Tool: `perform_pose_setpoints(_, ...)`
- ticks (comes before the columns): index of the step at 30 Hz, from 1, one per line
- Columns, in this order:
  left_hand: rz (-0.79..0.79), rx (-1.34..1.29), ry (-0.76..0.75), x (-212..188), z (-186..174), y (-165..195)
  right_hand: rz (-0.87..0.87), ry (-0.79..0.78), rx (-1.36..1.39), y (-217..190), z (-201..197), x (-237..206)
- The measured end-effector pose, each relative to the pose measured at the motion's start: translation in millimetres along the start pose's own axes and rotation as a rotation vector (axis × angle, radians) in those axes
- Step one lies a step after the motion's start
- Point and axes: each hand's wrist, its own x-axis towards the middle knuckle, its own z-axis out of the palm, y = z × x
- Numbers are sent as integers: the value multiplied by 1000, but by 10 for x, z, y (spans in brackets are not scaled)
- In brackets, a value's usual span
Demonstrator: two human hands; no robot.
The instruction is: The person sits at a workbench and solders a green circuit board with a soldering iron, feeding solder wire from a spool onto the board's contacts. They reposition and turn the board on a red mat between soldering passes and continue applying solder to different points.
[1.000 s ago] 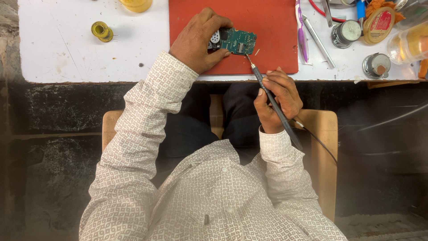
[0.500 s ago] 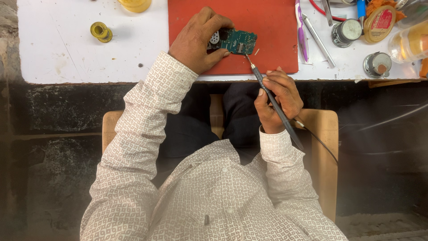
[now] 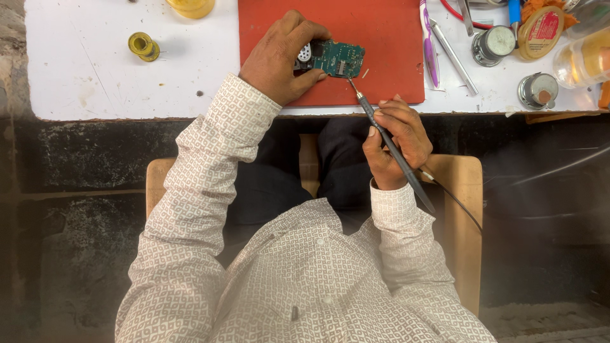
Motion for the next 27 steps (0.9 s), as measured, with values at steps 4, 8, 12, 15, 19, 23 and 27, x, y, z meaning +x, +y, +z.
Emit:
perform_pose_setpoints(4, -16, 13, -6, 9, 16, -12, -5, 2, 8, -3, -7, -1)
perform_pose_setpoints(8, -23, 10, -9, 3, 13, -14, 49, 57, 53, 8, -18, 11)
perform_pose_setpoints(12, -10, 16, -4, -1, -4, -4, 134, 120, 42, 75, -47, 116)
perform_pose_setpoints(15, -12, 0, -8, 2, -5, 11, 130, 103, 69, 128, -54, 211)
perform_pose_setpoints(19, -19, 1, -12, 8, -1, 4, 85, 86, 74, 155, -19, 254)
perform_pose_setpoints(23, -6, 4, -4, -9, 7, -9, 100, 70, 89, 165, -32, 238)
perform_pose_setpoints(27, -6, 9, 2, -8, 15, -13, 71, 42, 92, 184, -51, 240)
